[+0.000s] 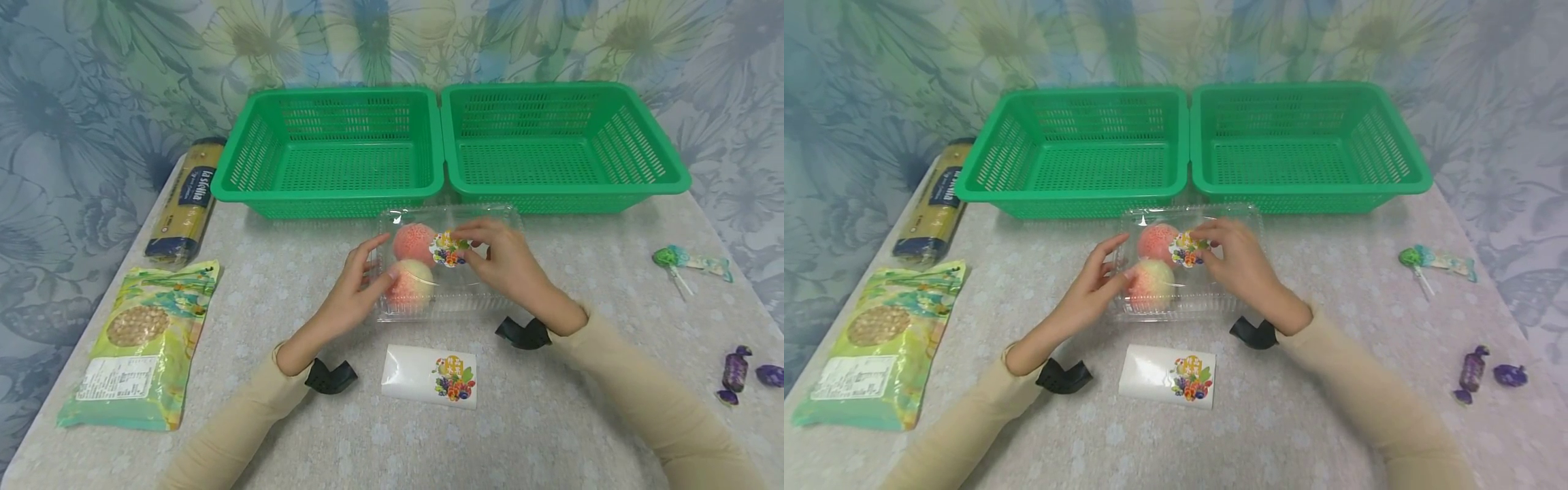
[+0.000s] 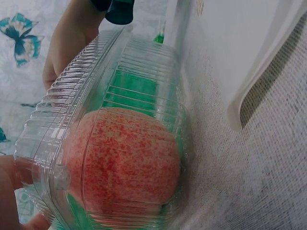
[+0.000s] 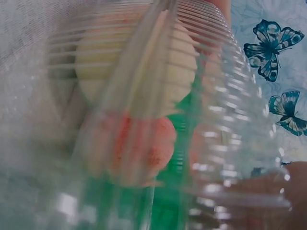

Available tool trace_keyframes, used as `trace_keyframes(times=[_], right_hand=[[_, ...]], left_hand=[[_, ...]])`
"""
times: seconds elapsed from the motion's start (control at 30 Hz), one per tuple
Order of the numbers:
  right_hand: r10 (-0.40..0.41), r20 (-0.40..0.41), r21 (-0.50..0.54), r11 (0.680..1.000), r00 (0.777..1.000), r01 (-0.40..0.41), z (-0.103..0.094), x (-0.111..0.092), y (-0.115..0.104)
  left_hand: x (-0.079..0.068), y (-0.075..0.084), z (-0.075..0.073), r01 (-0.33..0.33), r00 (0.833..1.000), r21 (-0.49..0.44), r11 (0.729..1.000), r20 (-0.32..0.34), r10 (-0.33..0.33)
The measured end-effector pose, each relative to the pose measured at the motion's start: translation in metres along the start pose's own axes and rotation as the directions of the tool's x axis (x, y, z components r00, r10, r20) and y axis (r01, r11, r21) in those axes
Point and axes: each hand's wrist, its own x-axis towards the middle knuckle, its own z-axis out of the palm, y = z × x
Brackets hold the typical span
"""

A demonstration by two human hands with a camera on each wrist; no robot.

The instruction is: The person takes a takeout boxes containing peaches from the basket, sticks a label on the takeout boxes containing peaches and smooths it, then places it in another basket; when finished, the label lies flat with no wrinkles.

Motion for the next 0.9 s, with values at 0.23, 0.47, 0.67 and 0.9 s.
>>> trace_keyframes(times=[0.23, 0.47, 0.67, 0.9], right_hand=[[-0.206, -0.090, -0.080, 0.977, 0.974, 0.199, 0.009, -0.008, -0.001], [-0.292, 0.036, -0.289, 0.912, 0.956, 0.290, 0.017, -0.016, -0.010], [-0.170, 0.251, -0.369, 0.893, 0.953, 0.257, 0.016, -0.019, -0.011], [-0.136, 0.337, -0.342, 0.904, 0.932, 0.255, 0.014, -0.018, -0.010]], left_hand=[[0.001, -0.003, 0.000, -0.007, 1.000, 0.007, 1.000, 0.000, 0.007], [0.009, -0.032, 0.002, -0.017, 1.000, 0.017, 1.000, -0.011, 0.018], [0.010, -0.036, 0.002, -0.027, 1.000, 0.045, 0.999, -0.013, 0.027], [0.010, -0.036, 0.003, -0.025, 1.000, 0.049, 0.998, -0.012, 0.026]])
